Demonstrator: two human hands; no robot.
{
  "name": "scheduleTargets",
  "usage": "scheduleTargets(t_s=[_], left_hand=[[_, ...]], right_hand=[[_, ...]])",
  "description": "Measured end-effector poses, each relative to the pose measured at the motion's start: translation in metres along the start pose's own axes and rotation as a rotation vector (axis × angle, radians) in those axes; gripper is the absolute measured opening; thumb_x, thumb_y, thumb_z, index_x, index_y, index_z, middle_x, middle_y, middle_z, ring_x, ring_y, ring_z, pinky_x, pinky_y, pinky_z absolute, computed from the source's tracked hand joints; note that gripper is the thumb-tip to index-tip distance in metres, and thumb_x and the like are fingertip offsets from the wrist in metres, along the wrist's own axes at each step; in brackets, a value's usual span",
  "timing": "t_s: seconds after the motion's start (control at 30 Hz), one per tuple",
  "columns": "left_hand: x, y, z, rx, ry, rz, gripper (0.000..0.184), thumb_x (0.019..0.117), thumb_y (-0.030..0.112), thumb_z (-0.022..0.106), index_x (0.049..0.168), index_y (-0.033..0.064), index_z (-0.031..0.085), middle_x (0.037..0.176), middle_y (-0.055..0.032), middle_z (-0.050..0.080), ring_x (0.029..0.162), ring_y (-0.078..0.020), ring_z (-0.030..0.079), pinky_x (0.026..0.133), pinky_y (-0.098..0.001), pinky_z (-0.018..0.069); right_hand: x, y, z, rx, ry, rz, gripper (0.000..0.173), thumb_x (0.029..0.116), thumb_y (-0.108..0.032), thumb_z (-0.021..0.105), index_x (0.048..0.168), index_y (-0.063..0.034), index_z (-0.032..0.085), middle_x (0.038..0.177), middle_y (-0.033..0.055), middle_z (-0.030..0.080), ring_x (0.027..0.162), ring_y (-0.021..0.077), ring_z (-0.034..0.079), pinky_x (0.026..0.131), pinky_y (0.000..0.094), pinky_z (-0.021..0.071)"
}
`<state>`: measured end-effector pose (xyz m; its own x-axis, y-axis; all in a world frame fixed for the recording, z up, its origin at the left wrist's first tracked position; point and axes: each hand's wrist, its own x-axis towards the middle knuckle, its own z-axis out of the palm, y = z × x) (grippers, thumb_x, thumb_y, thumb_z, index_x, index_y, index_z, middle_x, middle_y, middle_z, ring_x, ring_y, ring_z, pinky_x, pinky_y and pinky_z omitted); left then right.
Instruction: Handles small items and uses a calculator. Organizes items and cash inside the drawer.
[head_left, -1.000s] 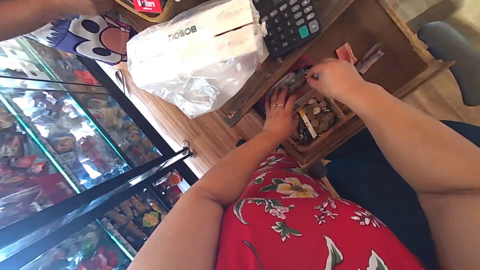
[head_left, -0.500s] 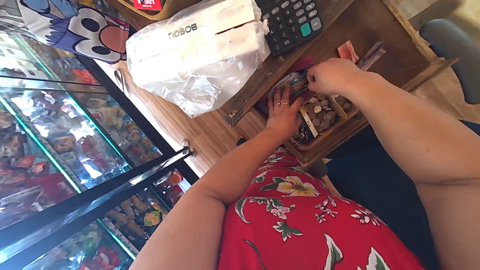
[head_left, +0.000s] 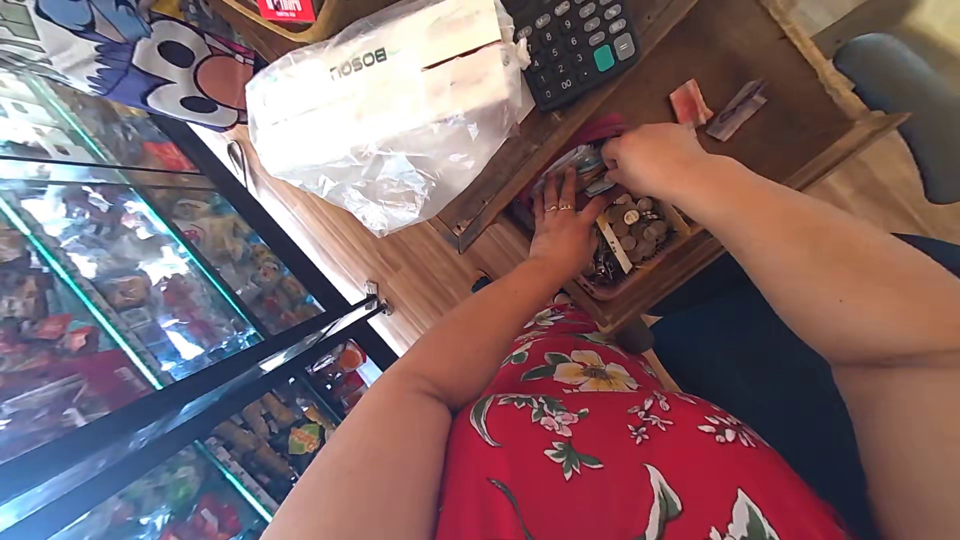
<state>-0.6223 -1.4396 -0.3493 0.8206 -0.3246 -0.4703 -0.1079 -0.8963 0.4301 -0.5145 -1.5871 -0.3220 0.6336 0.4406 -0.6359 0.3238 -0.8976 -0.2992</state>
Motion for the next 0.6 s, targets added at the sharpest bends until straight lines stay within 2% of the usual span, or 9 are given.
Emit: scheduleTargets(t_s=[0.1, 0.23, 0.47, 0.6], left_hand=[[0.000, 0.000, 0.001, 0.007, 0.026, 0.005, 0.050, 0.0952, 0.020, 0.066, 0.145, 0.0241, 0.059, 0.167, -0.0279, 0.017, 0.153, -0.0535, 0.010, 0.120, -0.0684, 0.0125], [-0.002, -0.001, 0.003, 0.028, 0.024, 0.014, 0.051, 0.0956, 0.021, 0.066, 0.145, 0.0243, 0.058, 0.167, -0.0283, 0.016, 0.153, -0.0536, 0.010, 0.120, -0.0683, 0.0124], [0.003, 0.003, -0.007, 0.064, -0.075, -0.044, 0.051, 0.0979, 0.024, 0.064, 0.148, 0.0264, 0.055, 0.169, -0.0257, 0.011, 0.156, -0.0481, 0.003, 0.122, -0.0659, 0.0065], [0.005, 0.001, -0.011, 0.059, -0.079, -0.055, 0.048, 0.0992, 0.025, 0.063, 0.147, 0.0264, 0.056, 0.169, -0.0241, 0.013, 0.156, -0.0477, 0.006, 0.122, -0.0654, 0.0077]], right_hand=[[-0.003, 0.002, 0.003, -0.018, 0.027, -0.028, 0.020, 0.1036, -0.017, 0.060, 0.107, 0.0001, 0.069, 0.108, 0.0263, 0.068, 0.108, 0.0475, 0.066, 0.084, 0.0657, 0.0505], [-0.007, 0.002, 0.014, -0.008, 0.070, -0.062, 0.021, 0.1050, -0.015, 0.056, 0.111, -0.0007, 0.071, 0.115, 0.0243, 0.068, 0.110, 0.0454, 0.066, 0.086, 0.0640, 0.0513], [-0.012, 0.007, 0.020, -0.036, 0.130, -0.077, 0.022, 0.1063, -0.010, 0.051, 0.114, 0.0002, 0.069, 0.115, 0.0235, 0.067, 0.104, 0.0440, 0.068, 0.080, 0.0602, 0.0544], [-0.014, 0.017, 0.030, -0.052, 0.282, -0.146, 0.021, 0.1054, -0.008, 0.052, 0.111, -0.0029, 0.072, 0.107, 0.0208, 0.068, 0.095, 0.0405, 0.071, 0.073, 0.0550, 0.0569]])
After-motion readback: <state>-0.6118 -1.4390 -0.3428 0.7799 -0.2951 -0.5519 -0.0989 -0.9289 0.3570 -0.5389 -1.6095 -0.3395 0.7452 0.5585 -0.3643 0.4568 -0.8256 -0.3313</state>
